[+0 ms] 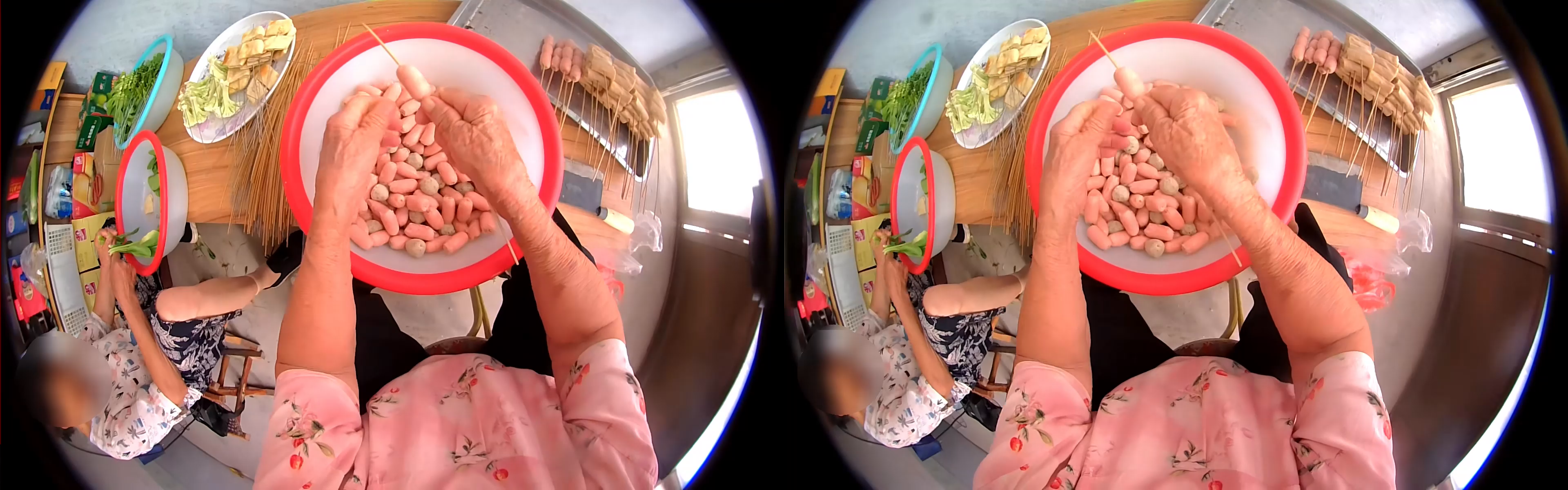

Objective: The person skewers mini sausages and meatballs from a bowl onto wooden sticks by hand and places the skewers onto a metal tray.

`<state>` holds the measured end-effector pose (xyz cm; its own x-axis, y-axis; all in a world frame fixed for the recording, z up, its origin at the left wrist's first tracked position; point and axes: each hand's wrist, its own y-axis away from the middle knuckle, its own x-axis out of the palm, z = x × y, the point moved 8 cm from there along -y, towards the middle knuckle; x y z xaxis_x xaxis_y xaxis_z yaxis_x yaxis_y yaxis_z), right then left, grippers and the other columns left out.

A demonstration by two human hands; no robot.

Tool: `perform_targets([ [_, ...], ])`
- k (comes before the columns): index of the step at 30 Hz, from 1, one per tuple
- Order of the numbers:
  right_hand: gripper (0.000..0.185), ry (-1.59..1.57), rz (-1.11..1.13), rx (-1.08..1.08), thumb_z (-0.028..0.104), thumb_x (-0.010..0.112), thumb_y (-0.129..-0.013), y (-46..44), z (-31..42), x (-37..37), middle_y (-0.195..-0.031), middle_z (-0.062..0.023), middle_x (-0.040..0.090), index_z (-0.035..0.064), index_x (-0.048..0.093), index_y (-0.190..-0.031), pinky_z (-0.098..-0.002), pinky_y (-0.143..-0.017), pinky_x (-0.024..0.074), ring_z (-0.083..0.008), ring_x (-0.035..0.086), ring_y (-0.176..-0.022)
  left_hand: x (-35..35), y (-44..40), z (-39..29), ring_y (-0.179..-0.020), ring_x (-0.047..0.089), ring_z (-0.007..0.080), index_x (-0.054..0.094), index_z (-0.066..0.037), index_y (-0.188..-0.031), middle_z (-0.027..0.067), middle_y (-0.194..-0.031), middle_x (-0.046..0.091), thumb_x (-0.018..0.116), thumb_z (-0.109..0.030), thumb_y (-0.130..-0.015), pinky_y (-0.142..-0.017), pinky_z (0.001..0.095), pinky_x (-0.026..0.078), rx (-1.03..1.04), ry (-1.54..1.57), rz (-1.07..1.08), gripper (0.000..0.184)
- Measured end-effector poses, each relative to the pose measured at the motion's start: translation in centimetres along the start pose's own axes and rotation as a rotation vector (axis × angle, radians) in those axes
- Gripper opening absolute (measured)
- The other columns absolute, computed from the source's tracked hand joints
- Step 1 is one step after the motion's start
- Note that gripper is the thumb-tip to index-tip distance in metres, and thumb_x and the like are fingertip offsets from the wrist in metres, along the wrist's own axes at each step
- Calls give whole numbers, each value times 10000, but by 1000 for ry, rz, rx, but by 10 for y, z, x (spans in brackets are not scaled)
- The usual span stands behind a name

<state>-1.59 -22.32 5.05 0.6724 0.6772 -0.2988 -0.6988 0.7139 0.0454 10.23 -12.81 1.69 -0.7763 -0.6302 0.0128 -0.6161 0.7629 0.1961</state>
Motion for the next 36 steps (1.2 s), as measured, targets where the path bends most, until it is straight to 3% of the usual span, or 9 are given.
perform_targets([
  [2,359,-37,-23,52,274,505,-931,-1,-1,-13,-631,-99,582,-51,621,-829,-303,-563,445,-154,538,-587,16,-8,17,-781,611,175,593,-17,-1038,97,-937,625,535,-176,-912,-672,314,501,123,-562,195,210],
  [6,402,-43,-87,86,312,513,-924,-3,-7,-34,-603,-84,550,-63,622,-834,-304,-562,436,-136,496,-572,48,8,26,-781,619,226,583,-46,-1061,105,-933,624,545,-80,-857,-648,329,498,98,-1099,324,210],
  [15,585,-103,-126,104,518,508,-898,-2,-15,-47,-500,-20,399,-42,637,-788,-283,-457,351,-100,368,-464,91,10,55,-862,544,252,495,-40,-802,77,-900,473,529,-267,-828,-699,392,443,313,-1059,426,231],
  [24,574,-137,-148,77,498,514,-901,-4,-20,-54,-499,-35,429,-44,637,-760,-284,-492,382,-104,409,-497,105,0,82,-896,588,319,557,-28,-867,106,-969,591,548,-326,-821,-701,428,477,61,-1364,452,302],
  [27,571,-100,-136,34,490,515,-904,-4,-16,-54,-507,-53,451,-49,631,-754,-288,-496,388,-103,411,-502,89,-7,75,-865,605,278,570,-17,-910,107,-892,620,570,-272,-821,-689,412,478,91,-1239,314,270],
  [30,551,-110,-140,91,459,518,-910,1,-9,-54,-524,-68,469,-60,621,-756,-300,-511,406,-112,431,-514,63,-21,66,-798,557,98,579,-18,-1022,72,-946,620,605,-141,-840,-703,280,478,-247,-336,143,222],
  [31,531,-84,-143,102,434,519,-915,2,-10,-53,-536,-81,483,-64,613,-757,-307,-520,415,-125,443,-516,58,-21,52,-798,557,98,579,-18,-1022,72,-946,620,605,-141,-840,-703,280,478,-228,-340,130,222],
  [33,512,-66,-135,86,410,520,-919,5,-3,-48,-548,-94,498,-69,606,-759,-314,-529,425,-137,456,-518,46,-17,34,-788,550,83,586,-14,-1014,65,-956,615,585,-145,-866,-712,257,480,-267,383,61,198],
  [36,416,-42,-68,95,309,539,-918,12,-5,-33,-574,-120,521,-66,582,-742,-319,-551,437,-167,478,-524,17,-29,39,-755,559,111,587,-19,-992,48,-901,604,543,-122,-893,-692,252,496,-208,520,28,150],
])
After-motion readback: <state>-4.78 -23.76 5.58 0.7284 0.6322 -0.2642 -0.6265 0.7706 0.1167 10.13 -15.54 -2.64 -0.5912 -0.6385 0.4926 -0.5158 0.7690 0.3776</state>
